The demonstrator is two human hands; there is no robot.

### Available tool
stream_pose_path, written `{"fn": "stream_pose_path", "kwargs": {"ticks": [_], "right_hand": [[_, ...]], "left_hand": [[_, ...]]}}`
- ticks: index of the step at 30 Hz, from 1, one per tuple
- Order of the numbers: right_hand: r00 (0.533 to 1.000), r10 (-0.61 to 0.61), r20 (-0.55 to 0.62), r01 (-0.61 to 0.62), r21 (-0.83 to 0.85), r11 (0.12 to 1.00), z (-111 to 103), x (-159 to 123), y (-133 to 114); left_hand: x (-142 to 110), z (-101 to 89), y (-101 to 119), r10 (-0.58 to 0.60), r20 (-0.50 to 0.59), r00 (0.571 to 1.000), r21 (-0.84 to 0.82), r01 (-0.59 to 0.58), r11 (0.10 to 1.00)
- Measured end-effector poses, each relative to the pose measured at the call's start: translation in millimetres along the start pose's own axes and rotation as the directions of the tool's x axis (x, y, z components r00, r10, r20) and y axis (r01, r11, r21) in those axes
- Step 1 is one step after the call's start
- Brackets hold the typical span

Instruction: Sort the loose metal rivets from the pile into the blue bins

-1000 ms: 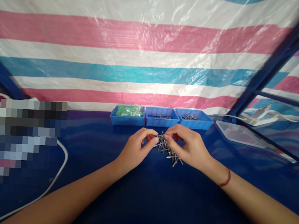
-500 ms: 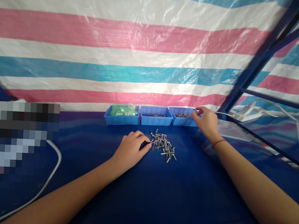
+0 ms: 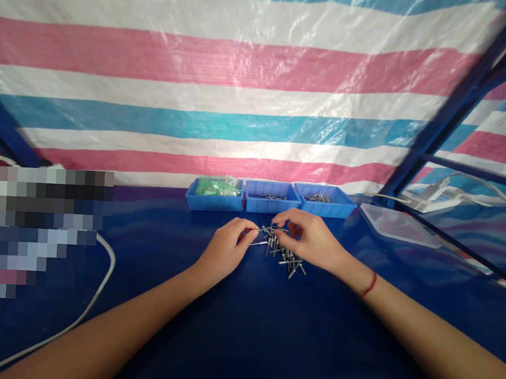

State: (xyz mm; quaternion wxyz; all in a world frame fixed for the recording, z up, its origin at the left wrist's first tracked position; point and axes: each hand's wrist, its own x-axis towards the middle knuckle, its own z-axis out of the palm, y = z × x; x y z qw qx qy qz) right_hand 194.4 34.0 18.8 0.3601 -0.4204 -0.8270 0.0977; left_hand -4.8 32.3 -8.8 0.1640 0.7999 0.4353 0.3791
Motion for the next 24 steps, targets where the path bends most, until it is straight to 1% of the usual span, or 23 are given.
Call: {"fn": "stream_pose_path", "kwargs": {"ticks": [3,8,13,20,24], "right_hand": [[1.000,-0.004,0.007,0.003,0.083,0.997,6.4,-4.4,-10.4],[0.999,0.047,-0.025,-0.042,0.171,0.984,9.5,-5.7,-14.7],[0.997,0.056,-0.049,-0.045,0.192,0.980,9.4,-6.0,-16.2],[0.998,-0.002,-0.065,0.015,0.196,0.981,9.2,-8.1,-15.7],[0.998,-0.019,-0.067,0.030,0.167,0.986,7.6,-8.2,-16.3]], "left_hand": [[0.6,-1.2,1.5,0.024,-0.011,1.000,-0.038,-0.024,0.999],[0.4,-3.1,5.8,0.079,-0.043,0.996,-0.052,-0.081,0.995],[-0.8,-2.1,6.7,0.101,-0.052,0.994,-0.062,-0.104,0.993],[-1.2,-1.1,6.7,0.112,-0.051,0.992,-0.099,-0.116,0.988],[-1.5,-2.1,7.6,0.113,-0.075,0.991,-0.091,-0.119,0.989]]}}
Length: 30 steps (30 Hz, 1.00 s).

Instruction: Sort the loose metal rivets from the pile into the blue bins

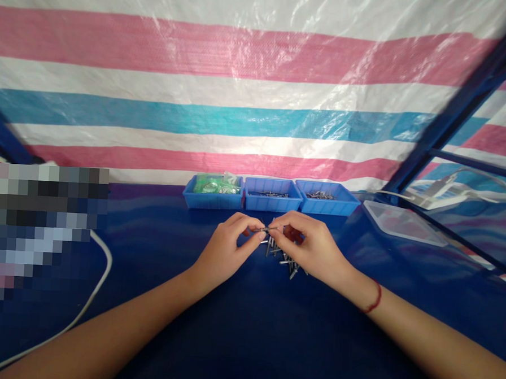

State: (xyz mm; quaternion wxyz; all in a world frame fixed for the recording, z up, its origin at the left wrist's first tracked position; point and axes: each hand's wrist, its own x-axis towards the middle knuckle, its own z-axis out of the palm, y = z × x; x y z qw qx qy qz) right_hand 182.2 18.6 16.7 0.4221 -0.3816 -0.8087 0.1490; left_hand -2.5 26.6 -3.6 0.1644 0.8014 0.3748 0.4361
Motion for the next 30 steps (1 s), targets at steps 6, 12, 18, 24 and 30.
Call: {"fn": "stream_pose_path", "kwargs": {"ticks": [6,12,18,24,30], "right_hand": [[0.998,-0.026,0.057,0.030,-0.055,0.998,-1.0,1.0,-0.5],[0.990,0.138,0.037,-0.139,0.020,0.990,-1.3,7.2,15.3],[0.832,0.414,-0.369,-0.482,-0.114,0.869,-36.3,21.7,64.5],[0.787,0.408,-0.463,-0.574,-0.306,0.760,-64.3,26.5,90.6],[0.881,0.308,-0.360,-0.410,-0.253,0.876,-48.1,24.0,64.2]], "left_hand": [[-0.6,-1.9,2.6,0.008,-0.046,0.999,0.034,-0.006,0.999],[-0.6,1.8,-2.3,-0.116,-0.033,0.993,0.091,0.118,0.989],[-2.3,3.8,2.2,-0.177,0.177,0.968,0.335,0.110,0.936],[-3.1,1.6,2.8,-0.160,0.248,0.955,0.416,0.044,0.908],[-1.9,1.9,-1.6,-0.166,0.203,0.965,0.353,0.086,0.932]]}}
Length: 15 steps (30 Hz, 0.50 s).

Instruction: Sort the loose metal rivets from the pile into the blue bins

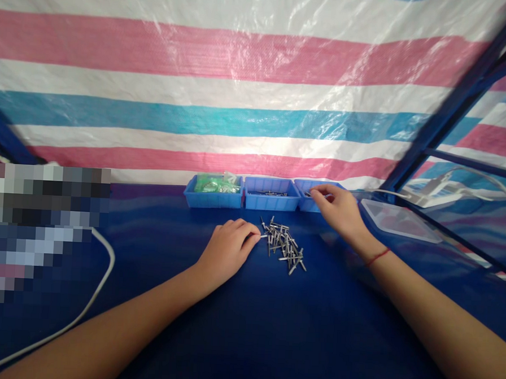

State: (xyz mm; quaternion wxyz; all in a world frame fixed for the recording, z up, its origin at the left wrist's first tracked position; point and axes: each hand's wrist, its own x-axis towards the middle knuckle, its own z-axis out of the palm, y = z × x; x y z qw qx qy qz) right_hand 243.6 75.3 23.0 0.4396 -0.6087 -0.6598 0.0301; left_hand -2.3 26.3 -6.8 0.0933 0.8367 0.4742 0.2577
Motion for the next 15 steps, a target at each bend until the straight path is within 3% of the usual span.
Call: {"fn": "stream_pose_path", "kwargs": {"ticks": [2,5,10,12,15], "right_hand": [[0.977,-0.155,0.146,0.143,0.087,0.986,4.2,-13.9,-17.4],[0.878,-0.362,0.313,0.313,0.198,0.929,10.2,-36.1,-40.2],[0.754,-0.515,0.407,0.456,0.240,0.857,16.6,-54.8,-51.3],[0.738,-0.535,0.410,0.468,0.260,0.845,18.5,-56.1,-49.9],[0.767,-0.515,0.383,0.414,0.318,0.853,21.0,-56.7,-49.2]], "left_hand": [[0.6,0.1,-0.5,-0.002,-0.048,0.999,-0.066,-0.001,0.998],[0.5,-0.8,-0.4,0.020,-0.117,0.993,-0.148,-0.037,0.988],[-1.1,-0.2,0.0,0.099,-0.213,0.972,-0.172,-0.137,0.975],[-1.0,1.1,0.2,0.129,-0.263,0.956,-0.170,-0.177,0.969],[-0.3,1.9,1.0,0.133,-0.313,0.940,-0.210,-0.205,0.956]]}}
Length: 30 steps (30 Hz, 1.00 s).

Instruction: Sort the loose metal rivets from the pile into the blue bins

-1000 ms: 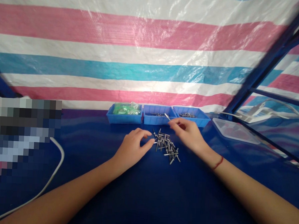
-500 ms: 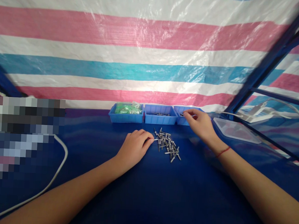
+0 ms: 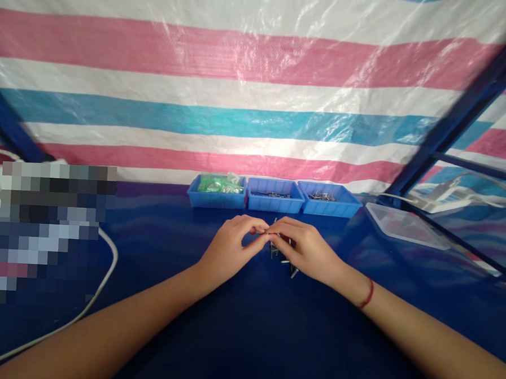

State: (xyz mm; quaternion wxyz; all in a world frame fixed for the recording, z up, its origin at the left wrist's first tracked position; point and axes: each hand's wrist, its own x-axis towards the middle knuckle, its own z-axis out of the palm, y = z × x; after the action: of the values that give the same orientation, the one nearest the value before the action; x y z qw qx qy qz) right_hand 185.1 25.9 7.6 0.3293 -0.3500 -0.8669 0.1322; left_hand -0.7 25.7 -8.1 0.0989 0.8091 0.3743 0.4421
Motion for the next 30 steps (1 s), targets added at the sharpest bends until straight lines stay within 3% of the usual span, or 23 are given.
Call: {"fn": "stream_pose_path", "kwargs": {"ticks": [6,16,23,30], "right_hand": [[0.998,0.032,-0.048,-0.028,0.092,0.995,2.1,1.8,-3.1],[0.997,0.070,-0.032,-0.067,0.081,0.994,2.9,0.7,-5.7],[0.981,0.114,-0.156,-0.097,0.114,0.989,2.5,2.1,-4.5],[0.975,-0.030,-0.222,0.040,0.041,0.998,-7.0,0.8,-11.9]], "left_hand": [[1.0,-2.9,2.1,-0.056,-0.026,0.998,-0.069,0.054,0.996],[1.4,-5.5,3.9,-0.080,0.000,0.997,-0.088,0.079,0.993],[2.1,-6.2,4.5,-0.105,0.007,0.994,-0.076,0.105,0.992],[2.8,-5.6,3.6,-0.106,0.020,0.994,-0.089,0.108,0.990]]}}
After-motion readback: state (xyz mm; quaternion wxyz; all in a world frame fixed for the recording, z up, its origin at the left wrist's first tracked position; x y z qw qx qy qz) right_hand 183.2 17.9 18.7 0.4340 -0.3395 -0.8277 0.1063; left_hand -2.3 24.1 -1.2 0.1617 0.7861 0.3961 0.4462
